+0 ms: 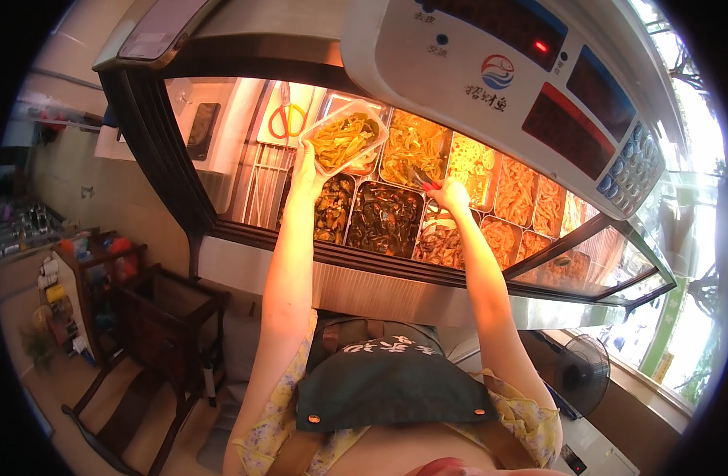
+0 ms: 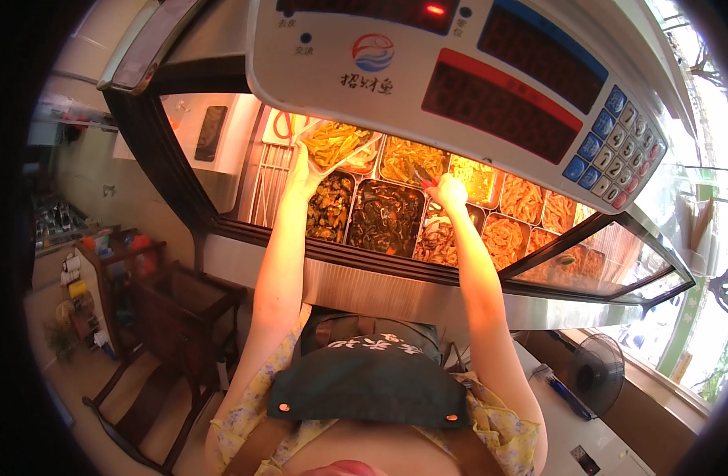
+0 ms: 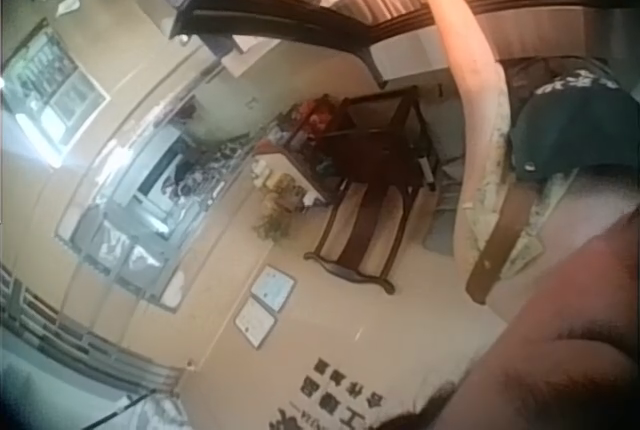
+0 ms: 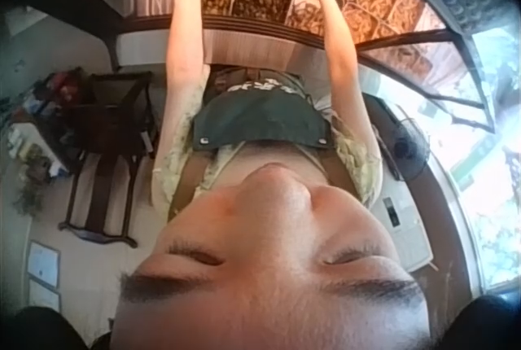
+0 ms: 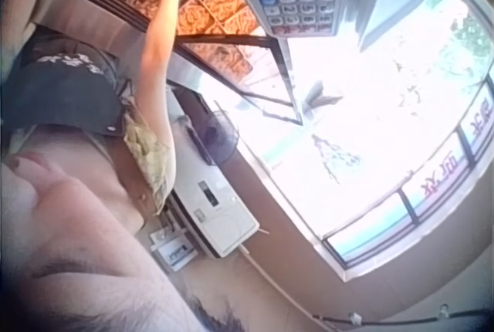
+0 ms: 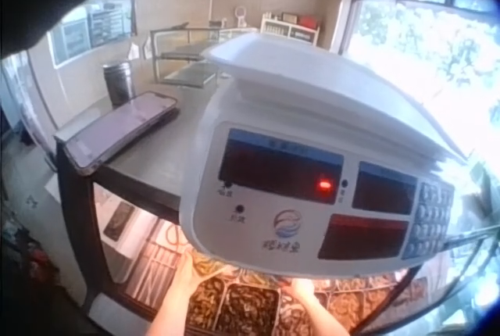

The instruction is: Transfer prepared side dishes from a large tray into a plastic container using tongs, then weighing the container on a scale.

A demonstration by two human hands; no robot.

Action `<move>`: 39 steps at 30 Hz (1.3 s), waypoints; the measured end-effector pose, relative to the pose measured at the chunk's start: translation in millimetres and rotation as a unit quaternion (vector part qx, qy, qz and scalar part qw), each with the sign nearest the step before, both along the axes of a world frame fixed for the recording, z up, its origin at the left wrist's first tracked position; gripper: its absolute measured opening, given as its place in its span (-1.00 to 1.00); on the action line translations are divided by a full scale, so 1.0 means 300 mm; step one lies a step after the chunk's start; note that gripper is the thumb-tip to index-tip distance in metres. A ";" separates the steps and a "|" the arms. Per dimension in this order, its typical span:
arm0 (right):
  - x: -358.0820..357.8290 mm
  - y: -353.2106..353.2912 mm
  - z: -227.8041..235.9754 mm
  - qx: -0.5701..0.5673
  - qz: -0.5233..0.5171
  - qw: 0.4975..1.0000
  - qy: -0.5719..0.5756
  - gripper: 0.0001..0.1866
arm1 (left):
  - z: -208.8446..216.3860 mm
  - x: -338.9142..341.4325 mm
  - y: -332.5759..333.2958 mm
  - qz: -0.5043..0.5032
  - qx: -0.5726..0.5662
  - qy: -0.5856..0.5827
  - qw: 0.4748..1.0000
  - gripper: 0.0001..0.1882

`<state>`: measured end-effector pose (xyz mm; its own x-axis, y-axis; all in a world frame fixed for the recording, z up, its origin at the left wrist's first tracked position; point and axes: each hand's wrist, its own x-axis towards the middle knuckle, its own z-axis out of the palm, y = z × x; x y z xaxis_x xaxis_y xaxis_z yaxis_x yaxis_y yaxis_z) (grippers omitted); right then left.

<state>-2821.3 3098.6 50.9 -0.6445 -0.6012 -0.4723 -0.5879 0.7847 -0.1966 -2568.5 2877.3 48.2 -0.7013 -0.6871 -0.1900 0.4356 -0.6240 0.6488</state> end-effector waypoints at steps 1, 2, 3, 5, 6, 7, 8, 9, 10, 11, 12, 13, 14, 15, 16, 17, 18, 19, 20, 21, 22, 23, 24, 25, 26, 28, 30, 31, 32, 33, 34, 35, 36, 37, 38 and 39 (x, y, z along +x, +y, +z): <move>0.003 -0.020 -0.016 -0.001 0.001 1.000 -0.001 -0.61 | 0.000 0.005 0.005 0.010 0.001 -0.014 1.000 -0.23; 0.009 -0.039 -0.033 0.030 0.000 1.000 0.010 -0.60 | -0.004 0.007 0.003 0.009 0.005 -0.011 1.000 -0.25; 0.010 -0.046 -0.043 0.060 -0.002 0.998 0.023 -0.59 | -0.005 0.007 0.002 0.009 0.004 -0.011 1.000 -0.25; 0.028 -0.054 -0.029 0.032 0.006 0.999 0.010 -0.63 | 0.006 0.018 -0.002 0.007 -0.011 0.005 1.000 -0.27; 0.034 -0.044 -0.016 -0.004 0.014 1.000 0.027 -0.65 | 0.012 0.018 0.000 0.008 -0.010 0.006 1.000 -0.27; 0.035 -0.036 0.013 -0.041 0.019 0.998 0.046 -0.67 | 0.029 0.007 0.007 0.007 -0.007 0.002 1.000 -0.27; 0.044 -0.036 0.047 -0.041 0.024 0.998 0.046 -0.67 | 0.030 0.013 0.009 0.010 -0.004 -0.004 1.000 -0.27; 0.051 -0.036 0.084 -0.040 0.026 0.997 0.061 -0.68 | 0.028 0.016 0.004 0.013 -0.004 -0.004 1.000 -0.27; 0.057 -0.028 0.115 -0.039 0.025 0.996 0.077 -0.67 | 0.019 0.014 -0.001 0.014 -0.008 -0.003 1.000 -0.27; 0.059 -0.019 0.134 -0.039 0.025 0.996 0.077 -0.67 | 0.009 0.015 -0.004 0.015 -0.012 -0.002 1.000 -0.27; 0.056 -0.008 0.151 -0.053 0.032 0.993 0.098 -0.65 | 0.000 0.020 -0.001 0.015 -0.012 -0.002 1.000 -0.27; 0.042 0.008 0.162 -0.068 0.035 0.990 0.121 -0.62 | -0.001 0.011 0.004 0.015 -0.004 -0.013 1.000 -0.28; 0.025 0.018 0.163 -0.070 0.039 0.990 0.113 -0.62 | -0.001 0.002 0.006 0.015 0.005 -0.025 1.000 -0.29; 0.014 0.030 0.169 -0.071 0.036 0.990 0.115 -0.62 | -0.001 -0.008 0.006 0.011 0.004 -0.023 1.000 -0.29; 0.023 0.024 0.207 -0.075 0.039 0.990 0.113 -0.61 | -0.010 -0.003 0.004 0.011 0.009 -0.006 1.000 -0.35; 0.029 0.018 0.227 -0.079 0.042 0.990 0.111 -0.61 | -0.019 0.004 0.001 0.012 0.013 0.011 1.000 -0.42; 0.032 0.012 0.225 -0.081 0.044 0.990 0.110 -0.61 | -0.028 0.011 0.000 0.014 0.012 0.010 1.000 -0.42; 0.025 0.018 0.226 -0.075 0.038 0.991 0.103 -0.60 | -0.026 0.000 0.006 0.014 0.015 0.003 1.000 -0.43; 0.017 0.023 0.225 -0.070 0.034 0.992 0.096 -0.59 | -0.023 -0.007 0.009 0.014 0.019 -0.004 1.000 -0.44; 0.006 0.033 0.198 -0.071 0.032 0.992 0.097 -0.59 | -0.019 -0.010 0.007 0.013 0.018 -0.003 1.000 -0.44; 0.009 0.037 0.175 -0.067 0.074 0.989 0.113 -0.58 | -0.018 -0.009 0.007 0.009 0.011 0.018 1.000 -0.45; 0.008 0.043 0.155 -0.064 0.116 0.983 0.130 -0.56 | -0.017 -0.009 0.007 0.005 0.005 0.040 0.999 -0.47; 0.003 0.057 0.142 -0.024 0.104 0.989 0.103 -0.53 | -0.015 -0.010 0.010 0.005 0.004 0.040 0.999 -0.47; 0.014 0.060 0.143 -0.027 0.110 0.988 0.102 -0.53 | -0.018 0.002 0.008 0.012 0.010 0.020 1.000 -0.47; 0.026 0.070 0.150 -0.048 0.107 0.986 0.117 -0.53 | -0.020 0.014 0.004 0.020 0.017 0.000 1.000 -0.47; 0.026 0.093 0.159 -0.086 0.104 0.979 0.154 -0.52 | -0.015 0.011 0.005 0.015 0.017 0.019 1.000 -0.46; 0.009 0.122 0.174 -0.052 0.103 0.982 0.147 -0.52 | 0.000 -0.003 0.013 -0.004 0.031 0.038 0.999 -0.42; 0.001 0.128 0.192 -0.021 0.104 0.984 0.140 -0.52 | 0.021 -0.009 0.014 -0.007 0.031 0.038 0.999 -0.42; 0.000 0.139 0.213 -0.023 0.079 0.987 0.141 -0.50 | 0.040 -0.014 0.016 -0.037 0.014 0.087 0.995 -0.41; -0.008 0.155 0.221 -0.023 0.075 0.987 0.141 -0.50 | 0.059 -0.023 0.020 -0.068 -0.001 0.135 0.988 -0.40; -0.002 0.157 0.239 -0.042 0.073 0.984 0.155 -0.49 | 0.046 -0.015 0.020 -0.066 -0.004 0.134 0.989 -0.40; 0.007 0.158 0.256 -0.061 0.070 0.981 0.168 -0.48 | 0.032 -0.011 0.022 -0.038 0.021 0.104 0.994 -0.38; 0.014 0.153 0.272 -0.051 0.061 0.984 0.160 -0.47 | 0.016 -0.002 0.024 -0.010 0.047 0.074 0.996 -0.36; 0.009 0.163 0.289 -0.049 0.055 0.984 0.161 -0.47 | 0.026 -0.016 0.027 -0.017 0.048 0.075 0.996 -0.36; 0.004 0.176 0.300 -0.063 0.063 0.982 0.168 -0.46 | 0.034 -0.024 0.029 -0.032 0.036 0.071 0.996 -0.35; 0.000 0.190 0.310 -0.076 0.071 0.979 0.175 -0.45 | 0.041 -0.028 0.031 -0.048 0.025 0.067 0.996 -0.34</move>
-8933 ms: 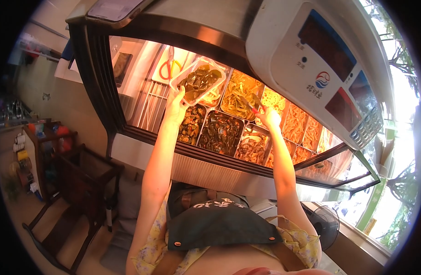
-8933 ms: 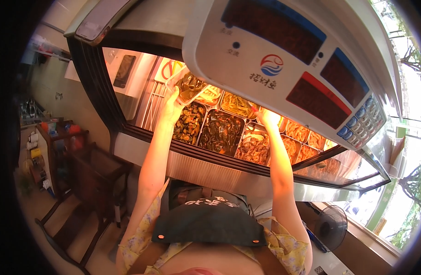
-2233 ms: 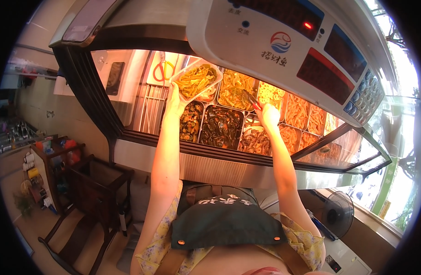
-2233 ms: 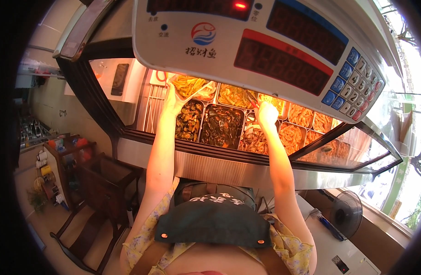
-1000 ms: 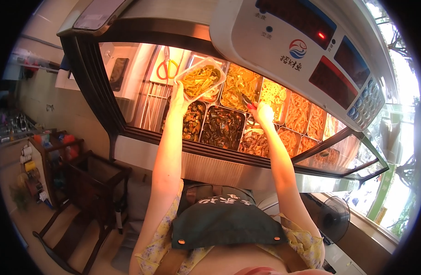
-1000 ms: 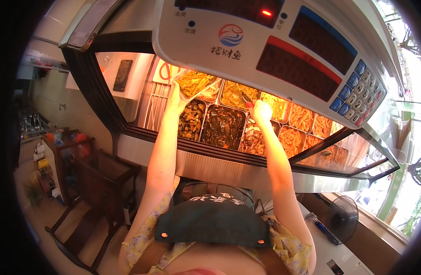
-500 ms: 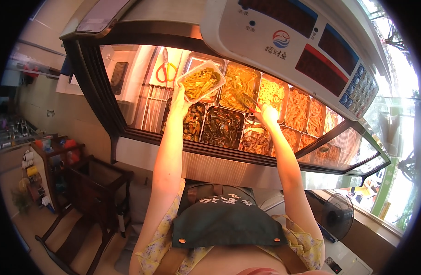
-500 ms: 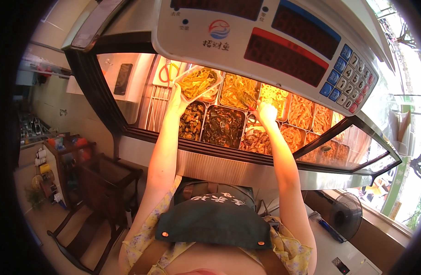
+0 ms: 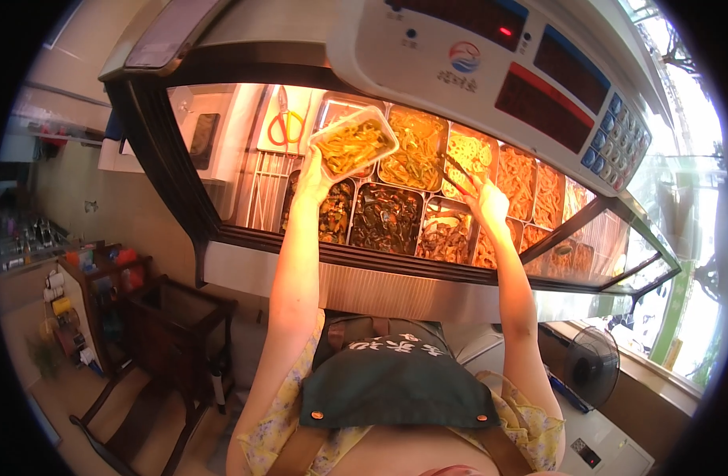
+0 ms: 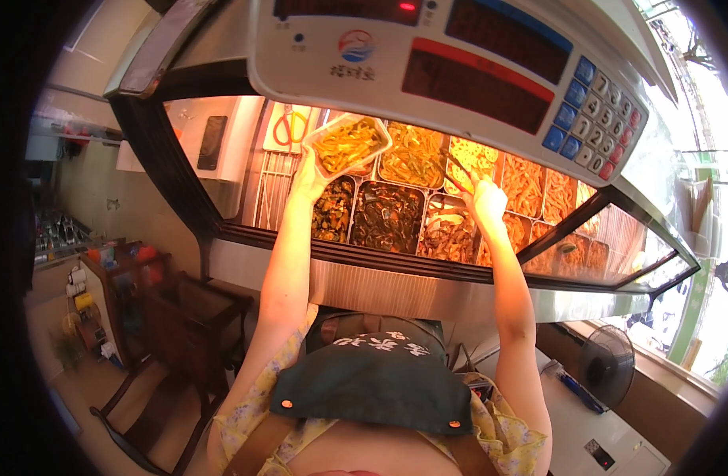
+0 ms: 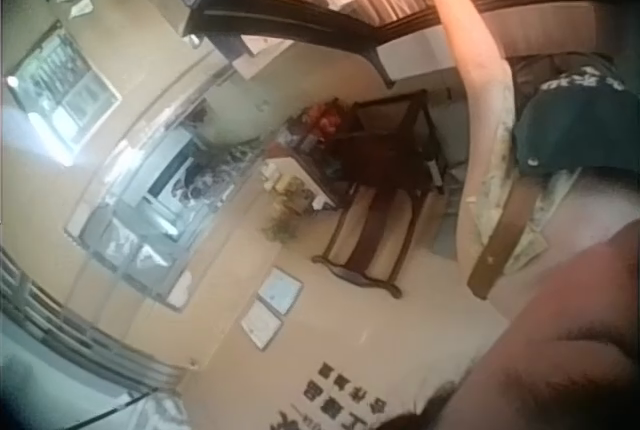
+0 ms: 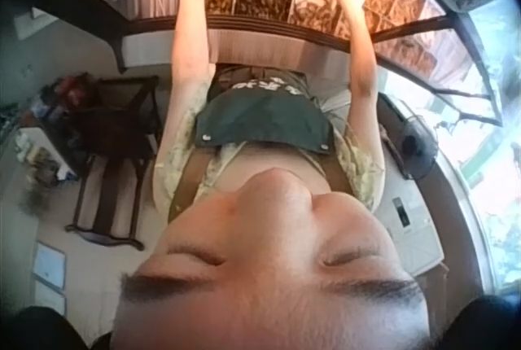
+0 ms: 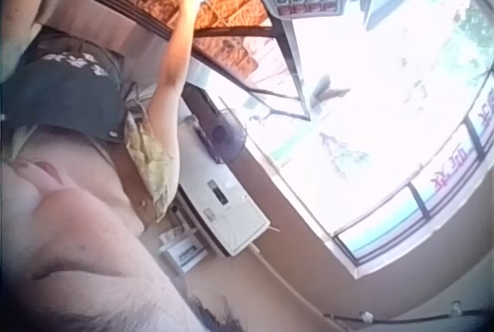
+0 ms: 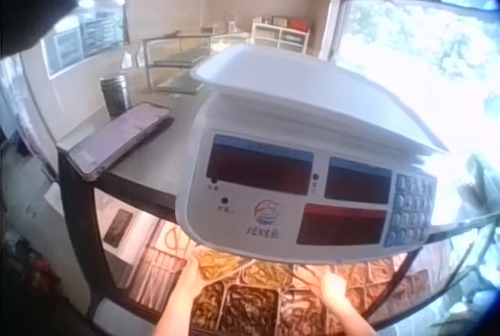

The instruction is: Transfer prepared side dishes from a large tray into a plastic container using tongs, then weighing the container on a scale.

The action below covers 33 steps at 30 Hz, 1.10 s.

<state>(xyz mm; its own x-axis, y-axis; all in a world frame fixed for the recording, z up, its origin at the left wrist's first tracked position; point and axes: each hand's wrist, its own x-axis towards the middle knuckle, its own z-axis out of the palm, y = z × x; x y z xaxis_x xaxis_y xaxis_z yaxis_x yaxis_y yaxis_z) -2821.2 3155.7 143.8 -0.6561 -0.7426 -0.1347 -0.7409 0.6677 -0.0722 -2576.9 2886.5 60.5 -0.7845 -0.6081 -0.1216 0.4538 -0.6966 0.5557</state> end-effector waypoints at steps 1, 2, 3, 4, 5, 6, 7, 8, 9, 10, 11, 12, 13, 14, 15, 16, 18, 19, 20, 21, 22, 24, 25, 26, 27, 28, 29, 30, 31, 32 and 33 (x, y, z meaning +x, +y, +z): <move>-0.016 0.039 0.004 0.006 -0.012 1.000 0.021 -0.46 | 0.038 -0.013 0.015 -0.014 -0.016 0.004 1.000 -0.32; -0.018 0.056 0.014 0.011 -0.018 1.000 0.019 -0.46 | 0.029 0.005 0.005 0.003 -0.018 -0.031 0.999 -0.33; -0.023 0.074 0.023 0.028 0.030 0.997 0.058 -0.51 | 0.019 0.023 -0.003 0.005 -0.019 -0.028 0.999 -0.33; -0.034 0.097 0.026 0.047 0.073 0.991 0.097 -0.55 | 0.032 0.023 -0.007 0.003 -0.019 -0.024 1.000 -0.33; -0.043 0.125 -0.006 0.071 0.079 0.988 0.108 -0.74 | 0.038 0.019 -0.005 0.007 -0.019 -0.036 0.999 -0.32; -0.050 0.157 -0.036 0.077 0.068 0.989 0.108 -0.74 | 0.043 0.013 -0.004 -0.010 -0.016 -0.019 1.000 -0.31; -0.047 0.178 -0.067 0.120 0.100 0.981 0.115 -0.80 | 0.058 0.008 0.000 -0.008 -0.015 -0.033 0.999 -0.31; -0.040 0.199 -0.102 0.162 0.132 0.970 0.122 -0.82 | 0.061 0.003 0.001 -0.004 -0.015 -0.045 0.999 -0.31; -0.024 0.219 -0.141 0.193 0.147 0.959 0.147 -0.87 | 0.051 0.001 -0.001 -0.025 -0.016 -0.030 0.999 -0.29; -0.021 0.236 -0.167 0.195 0.143 0.959 0.146 -0.87 | 0.041 -0.001 -0.001 -0.030 -0.014 -0.030 0.999 -0.29; -0.024 0.251 -0.191 0.171 0.159 0.961 0.146 -0.86 | 0.032 -0.004 -0.001 -0.034 -0.022 -0.033 0.999 -0.28; -0.031 0.263 -0.213 0.145 0.175 0.963 0.147 -0.86 | 0.024 -0.008 -0.002 -0.037 -0.030 -0.035 0.998 -0.28; -0.035 0.257 -0.228 0.154 0.157 0.964 0.153 -0.85 | 0.018 -0.013 -0.001 -0.043 -0.029 -0.035 0.998 -0.28; -0.043 0.254 -0.239 0.156 0.152 0.964 0.151 -0.85 | 0.013 -0.019 0.002 -0.053 -0.032 -0.041 0.997 -0.25; -0.052 0.250 -0.248 0.173 0.148 0.958 0.175 -0.84 | 0.008 -0.024 0.003 -0.064 -0.035 -0.047 0.996 -0.22; -0.051 0.236 -0.256 0.189 0.146 0.951 0.197 -0.83 | 0.002 -0.018 0.000 -0.071 -0.039 -0.055 0.995 -0.19; -0.034 0.173 -0.234 0.221 0.122 0.952 0.172 -0.83 | -0.037 0.004 -0.017 -0.073 -0.038 -0.058 0.995 -0.18; -0.028 0.152 -0.221 0.251 0.107 0.949 0.158 -0.82 | -0.041 0.004 -0.021 -0.079 -0.027 -0.034 0.996 -0.24; -0.032 0.145 -0.217 0.281 0.091 0.945 0.143 -0.80 | -0.046 0.002 -0.024 -0.084 -0.016 -0.009 0.996 -0.31; -0.042 0.154 -0.244 0.274 0.088 0.948 0.137 -0.79 | -0.049 0.008 -0.024 -0.087 -0.041 -0.010 0.995 -0.32; -0.043 0.169 -0.256 0.277 0.082 0.948 0.134 -0.79 | -0.031 0.001 -0.012 -0.094 -0.039 -0.010 0.995 -0.32; -0.039 0.184 -0.275 0.267 0.065 0.949 0.155 -0.78 | 0.008 -0.019 0.013 -0.039 -0.044 -0.091 0.994 -0.30; -0.020 0.166 -0.245 0.285 0.057 0.948 0.125 -0.78 | 0.013 -0.013 0.013 -0.033 -0.042 -0.115 0.992 -0.32; -0.010 0.169 -0.249 0.286 0.056 0.949 0.124 -0.78 | 0.017 -0.009 0.014 -0.035 -0.041 -0.116 0.992 -0.32; -0.002 0.174 -0.254 0.322 0.084 0.938 0.095 -0.78 | 0.022 -0.007 0.015 -0.040 -0.058 -0.111 0.991 -0.34; 0.007 0.177 -0.256 0.355 0.114 0.925 0.068 -0.79 | 0.023 0.000 0.012 -0.042 -0.075 -0.106 0.991 -0.36; 0.020 0.184 -0.256 0.354 0.115 0.926 0.067 -0.79 | -0.001 0.007 -0.002 -0.055 -0.067 -0.096 0.992 -0.36; 0.037 0.194 -0.255 0.334 0.142 0.929 0.068 -0.79 | -0.013 0.015 -0.008 -0.055 -0.068 -0.098 0.991 -0.36; 0.055 0.209 -0.256 0.315 0.168 0.932 0.069 -0.76 | -0.019 0.015 -0.010 -0.060 -0.048 -0.092 0.993 -0.35; 0.070 0.223 -0.256 0.295 0.193 0.933 0.071 -0.72 | -0.021 0.011 -0.013 -0.066 -0.028 -0.086 0.994 -0.33; 0.079 0.259 -0.288 0.229 0.232 0.940 0.100 -0.72 | -0.023 0.003 -0.017 -0.067 -0.029 -0.087 0.994 -0.33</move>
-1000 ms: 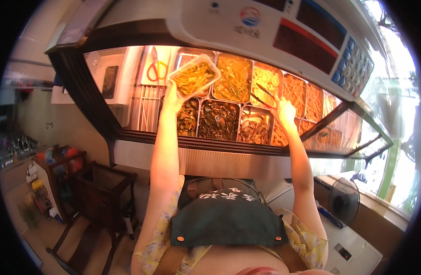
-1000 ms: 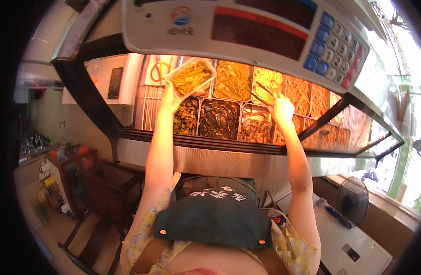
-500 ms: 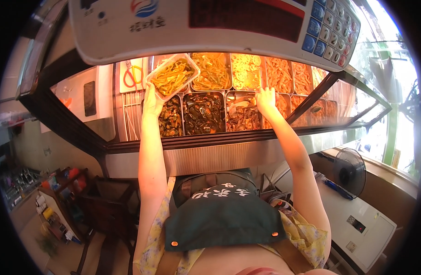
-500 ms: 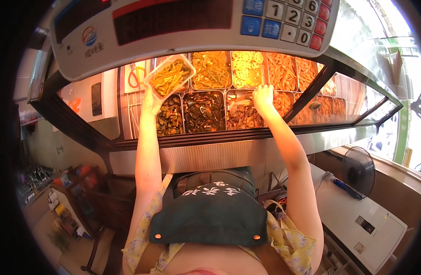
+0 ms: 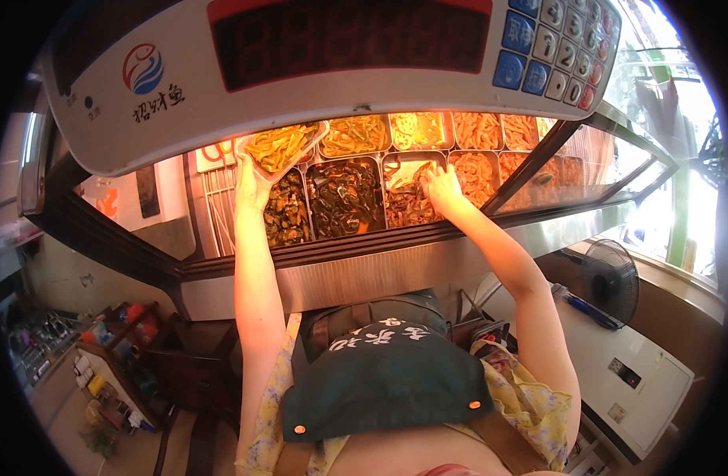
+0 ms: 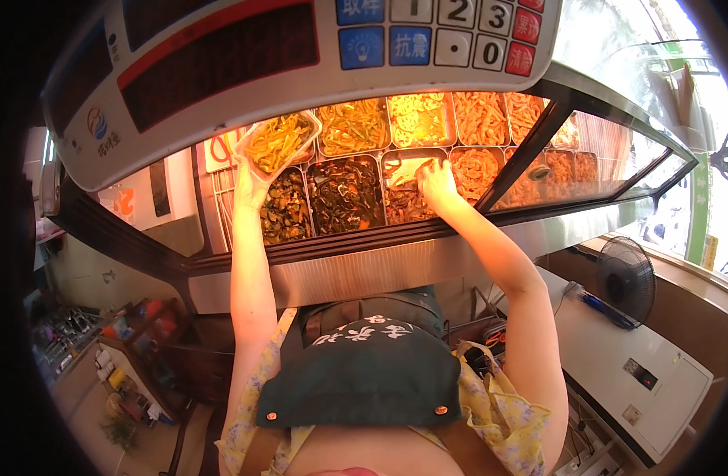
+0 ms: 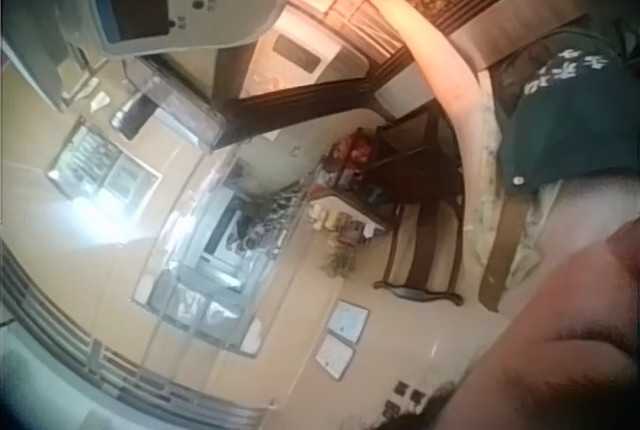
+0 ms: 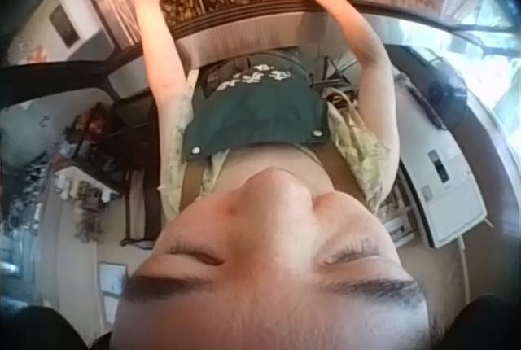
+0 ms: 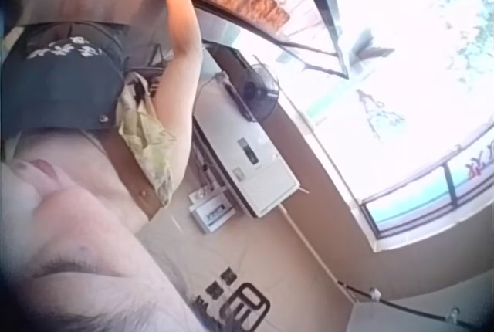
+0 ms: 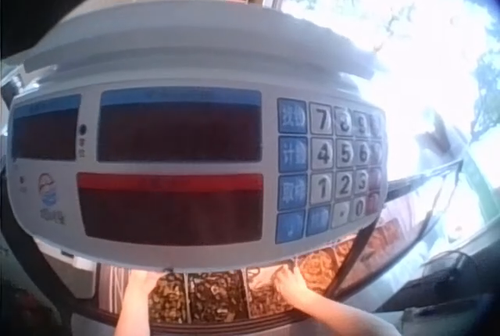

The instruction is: Transfer prepared side dishes from a large tray into a plastic container using tongs, then weighing the container on a scale.

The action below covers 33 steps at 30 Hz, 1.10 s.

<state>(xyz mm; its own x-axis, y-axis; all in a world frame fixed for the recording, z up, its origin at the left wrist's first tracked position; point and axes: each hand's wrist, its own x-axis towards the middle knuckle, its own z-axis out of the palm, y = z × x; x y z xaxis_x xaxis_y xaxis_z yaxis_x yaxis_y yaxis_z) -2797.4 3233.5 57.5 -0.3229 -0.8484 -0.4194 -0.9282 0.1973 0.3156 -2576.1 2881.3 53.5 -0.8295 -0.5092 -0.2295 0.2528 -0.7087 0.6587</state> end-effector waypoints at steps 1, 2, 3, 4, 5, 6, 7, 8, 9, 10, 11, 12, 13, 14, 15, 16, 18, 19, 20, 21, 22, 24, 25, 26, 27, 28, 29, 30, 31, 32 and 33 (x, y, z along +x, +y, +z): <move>0.007 0.015 -0.025 0.001 -0.002 1.000 -0.001 -0.72 | -0.005 -0.010 0.003 0.007 -0.017 -0.002 1.000 -0.22; 0.012 0.029 -0.049 0.023 -0.040 0.998 -0.038 -0.75 | -0.009 -0.016 0.007 0.014 -0.035 -0.004 0.999 -0.11; 0.012 0.047 -0.070 0.046 -0.077 0.993 -0.075 -0.78 | -0.011 -0.018 0.010 0.012 -0.035 -0.004 0.999 -0.11; 0.005 0.047 -0.066 0.055 -0.040 0.995 -0.072 -0.83 | -0.015 -0.013 0.006 0.012 -0.031 0.000 0.999 -0.11; 0.007 0.042 -0.066 0.055 -0.041 0.995 -0.073 -0.83 | -0.019 -0.010 0.003 0.012 -0.028 0.004 1.000 -0.12; 0.010 0.036 -0.067 0.072 -0.021 0.994 -0.079 -0.82 | -0.022 -0.001 0.004 0.010 -0.028 0.003 1.000 -0.12; 0.010 0.024 -0.053 0.089 -0.003 0.992 -0.084 -0.81 | -0.011 0.002 0.011 0.000 -0.027 0.009 1.000 -0.21; 0.008 0.014 -0.038 0.089 -0.005 0.992 -0.084 -0.81 | -0.001 -0.002 0.014 -0.010 -0.026 0.014 1.000 -0.31; 0.003 0.004 -0.023 0.077 -0.008 0.996 -0.050 -0.82 | 0.006 -0.018 0.016 -0.013 -0.025 0.015 1.000 -0.31; 0.002 -0.007 -0.001 0.065 -0.007 0.998 -0.017 -0.82 | 0.019 -0.024 0.022 0.002 -0.023 0.007 1.000 -0.22; -0.004 -0.016 0.017 0.065 -0.007 0.998 -0.018 -0.82 | 0.027 -0.029 0.025 0.016 -0.021 0.000 1.000 -0.13; -0.012 -0.025 0.034 0.044 -0.013 0.999 0.017 -0.82 | 0.023 -0.032 0.019 0.016 -0.021 -0.001 1.000 -0.13; -0.013 -0.041 0.065 0.020 -0.015 0.998 0.051 -0.81 | 0.011 -0.021 0.006 -0.002 -0.020 0.025 0.999 -0.14; -0.009 -0.063 0.132 0.065 0.018 0.996 0.055 -0.84 | -0.002 -0.013 -0.003 -0.023 -0.019 0.052 0.998 -0.15; -0.003 -0.074 0.117 0.065 0.020 0.996 0.053 -0.84 | -0.014 0.002 -0.007 -0.022 -0.019 0.050 0.998 -0.15; -0.009 -0.079 0.096 0.136 0.029 0.990 0.039 -0.84 | -0.012 -0.007 -0.008 -0.022 -0.007 0.054 0.998 -0.18; 0.002 -0.075 0.061 0.210 0.031 0.977 0.015 -0.85 | -0.005 -0.014 -0.007 -0.023 0.004 0.059 0.998 -0.21; 0.006 -0.061 0.044 0.213 0.027 0.977 0.015 -0.85 | 0.024 -0.024 0.011 -0.006 -0.012 0.021 1.000 -0.23; 0.009 -0.048 0.033 0.212 0.036 0.976 0.015 -0.85 | 0.052 -0.030 0.028 0.013 -0.029 -0.017 0.999 -0.26; 0.010 -0.035 0.017 0.211 0.044 0.976 0.015 -0.85 | 0.072 -0.038 0.043 0.010 -0.027 -0.016 0.999 -0.26; 0.008 -0.038 0.006 0.183 0.066 0.980 0.044 -0.85 | 0.089 -0.031 0.051 0.011 -0.040 -0.006 0.999 -0.29; -0.023 -0.030 -0.004 0.105 0.051 0.990 0.073 -0.85 | 0.109 -0.034 0.053 0.011 -0.052 0.004 0.999 -0.31; -0.028 -0.050 0.023 0.024 0.042 0.994 0.099 -0.85 | 0.114 -0.023 0.048 0.016 -0.049 -0.006 0.999 -0.33; -0.024 -0.084 0.084 0.030 0.027 0.994 0.101 -0.84 | 0.110 -0.015 0.045 0.018 -0.045 -0.016 0.999 -0.35; -0.021 -0.102 0.094 0.030 0.030 0.994 0.099 -0.84 | 0.100 -0.005 0.042 0.021 -0.044 -0.019 0.999 -0.35; -0.026 -0.109 0.104 0.084 0.007 0.994 0.065 -0.84 | 0.097 -0.015 0.041 0.022 -0.043 -0.023 0.999 -0.36; -0.030 -0.110 0.109 0.137 -0.016 0.990 0.030 -0.84 | 0.093 -0.022 0.040 0.024 -0.041 -0.027 0.999 -0.37; -0.019 -0.085 0.066 0.157 -0.032 0.987 0.026 -0.83 | 0.091 -0.024 0.039 0.022 -0.041 -0.026 0.999 -0.37; -0.010 -0.063 0.031 0.158 -0.038 0.986 0.027 -0.83 | 0.111 -0.049 0.042 -0.007 -0.034 -0.010 0.999 -0.38; 0.009 -0.056 -0.001 0.227 -0.042 0.972 0.047 -0.83 | 0.125 -0.052 0.040 -0.030 -0.029 0.003 0.999 -0.39; 0.020 -0.049 -0.030 0.295 -0.045 0.952 0.067 -0.82 | 0.099 -0.049 0.030 -0.030 -0.030 0.003 0.999 -0.39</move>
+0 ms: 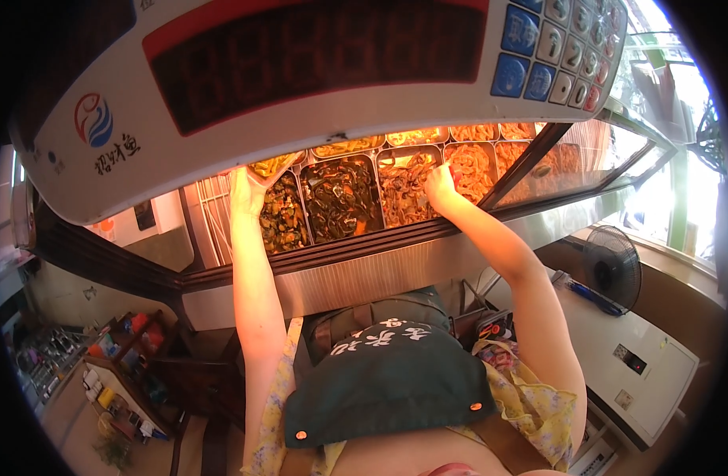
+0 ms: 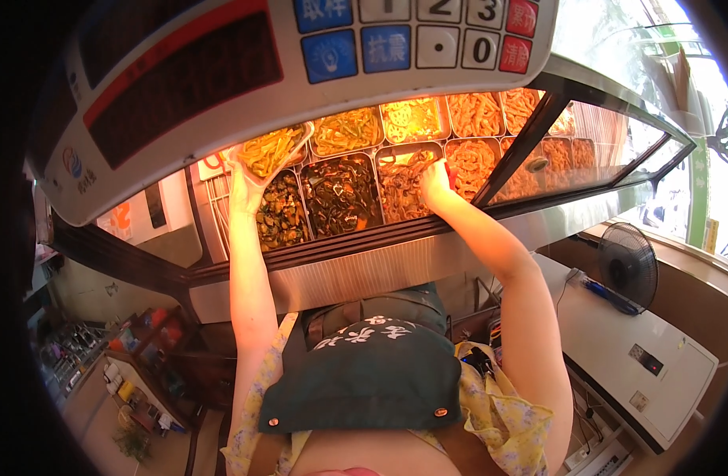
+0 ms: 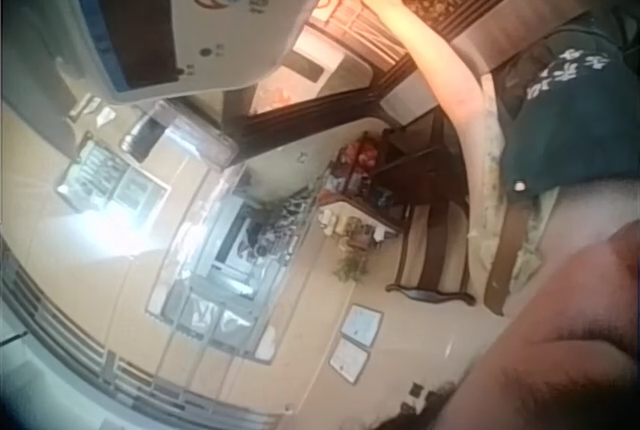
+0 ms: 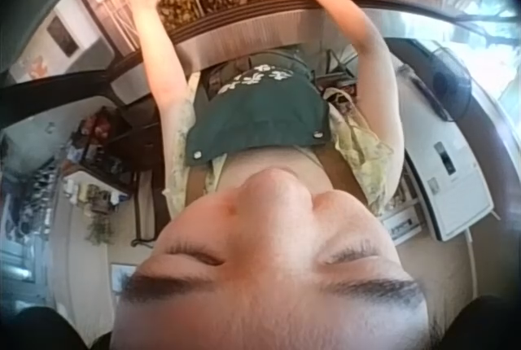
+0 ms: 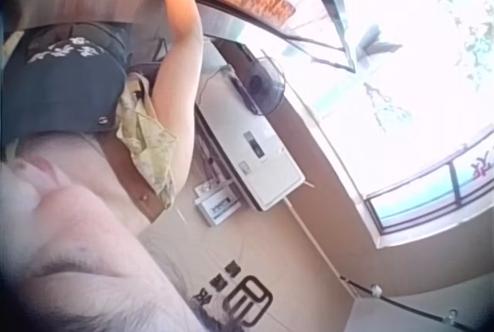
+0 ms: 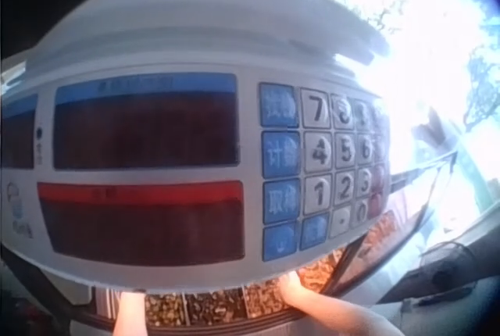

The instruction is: Transfer prepared side dishes from a large tray into a plastic container using tongs, then weighing the container on a scale.

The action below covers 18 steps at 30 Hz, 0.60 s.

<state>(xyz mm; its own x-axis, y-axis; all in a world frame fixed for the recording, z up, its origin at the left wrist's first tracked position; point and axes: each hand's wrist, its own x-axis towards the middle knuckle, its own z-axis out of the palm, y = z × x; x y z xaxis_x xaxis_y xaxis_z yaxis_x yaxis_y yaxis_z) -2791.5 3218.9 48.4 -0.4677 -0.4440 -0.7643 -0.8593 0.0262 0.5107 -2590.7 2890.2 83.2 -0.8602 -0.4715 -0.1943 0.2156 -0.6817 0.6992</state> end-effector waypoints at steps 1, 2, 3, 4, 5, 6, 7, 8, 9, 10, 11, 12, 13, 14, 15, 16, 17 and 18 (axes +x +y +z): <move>0.002 0.007 -0.016 -0.026 -0.004 0.999 -0.027 -0.80 | -0.053 0.025 -0.021 0.016 0.024 -0.028 0.999 -0.41; -0.007 0.014 -0.030 -0.026 -0.004 0.999 -0.027 -0.80 | -0.063 0.026 -0.026 0.026 0.050 -0.056 0.997 -0.43; -0.023 0.016 -0.045 -0.040 -0.005 0.998 -0.045 -0.82 | -0.073 0.031 -0.025 0.025 0.050 -0.057 0.997 -0.43; -0.033 0.034 -0.054 -0.050 -0.011 0.997 -0.062 -0.83 | -0.063 0.016 -0.005 0.032 0.037 -0.042 0.998 -0.45; -0.016 -0.024 0.044 -0.063 -0.060 0.995 -0.048 -0.84 | -0.063 0.029 -0.001 0.050 0.021 -0.027 0.998 -0.47; -0.020 -0.034 0.049 -0.062 -0.057 0.995 -0.050 -0.84 | -0.071 0.042 -0.004 0.054 0.022 -0.028 0.998 -0.47; -0.037 -0.033 0.059 -0.124 -0.080 0.988 -0.042 -0.84 | -0.067 0.043 -0.008 0.048 0.034 -0.015 0.998 -0.48; -0.054 -0.028 0.063 -0.184 -0.103 0.977 -0.035 -0.84 | -0.066 0.044 -0.009 0.043 0.047 -0.002 0.998 -0.49; -0.075 -0.009 0.060 -0.223 -0.039 0.973 -0.043 -0.84 | -0.065 0.044 -0.006 0.043 0.047 -0.002 0.998 -0.49; -0.069 -0.012 0.065 -0.222 -0.041 0.973 -0.043 -0.84 | -0.054 0.037 -0.002 0.054 0.048 -0.024 0.997 -0.50; -0.060 -0.016 0.069 -0.176 -0.071 0.980 -0.056 -0.84 | -0.047 0.032 0.001 0.065 0.049 -0.047 0.996 -0.51; -0.050 -0.019 0.072 -0.128 -0.101 0.984 -0.068 -0.84 | -0.049 0.033 0.002 0.064 0.049 -0.047 0.996 -0.51; -0.041 -0.013 0.055 -0.129 -0.102 0.984 -0.066 -0.84 | -0.049 0.031 0.001 0.064 0.049 -0.047 0.996 -0.52; -0.026 -0.009 0.022 -0.097 -0.145 0.982 -0.076 -0.85 | -0.054 0.029 -0.001 0.064 0.048 -0.047 0.996 -0.53; -0.021 0.000 -0.005 -0.065 -0.189 0.976 -0.085 -0.85 | -0.059 0.024 -0.002 0.063 0.048 -0.046 0.996 -0.53; -0.017 0.002 -0.005 -0.065 -0.187 0.976 -0.087 -0.85 | -0.074 0.033 -0.004 0.077 0.051 -0.056 0.994 -0.54; -0.016 0.009 -0.002 -0.086 -0.148 0.980 -0.105 -0.86 | -0.086 0.040 -0.005 0.091 0.054 -0.065 0.992 -0.56; -0.017 0.014 0.001 -0.106 -0.109 0.981 -0.122 -0.86 | -0.105 0.046 -0.012 0.092 0.054 -0.066 0.992 -0.56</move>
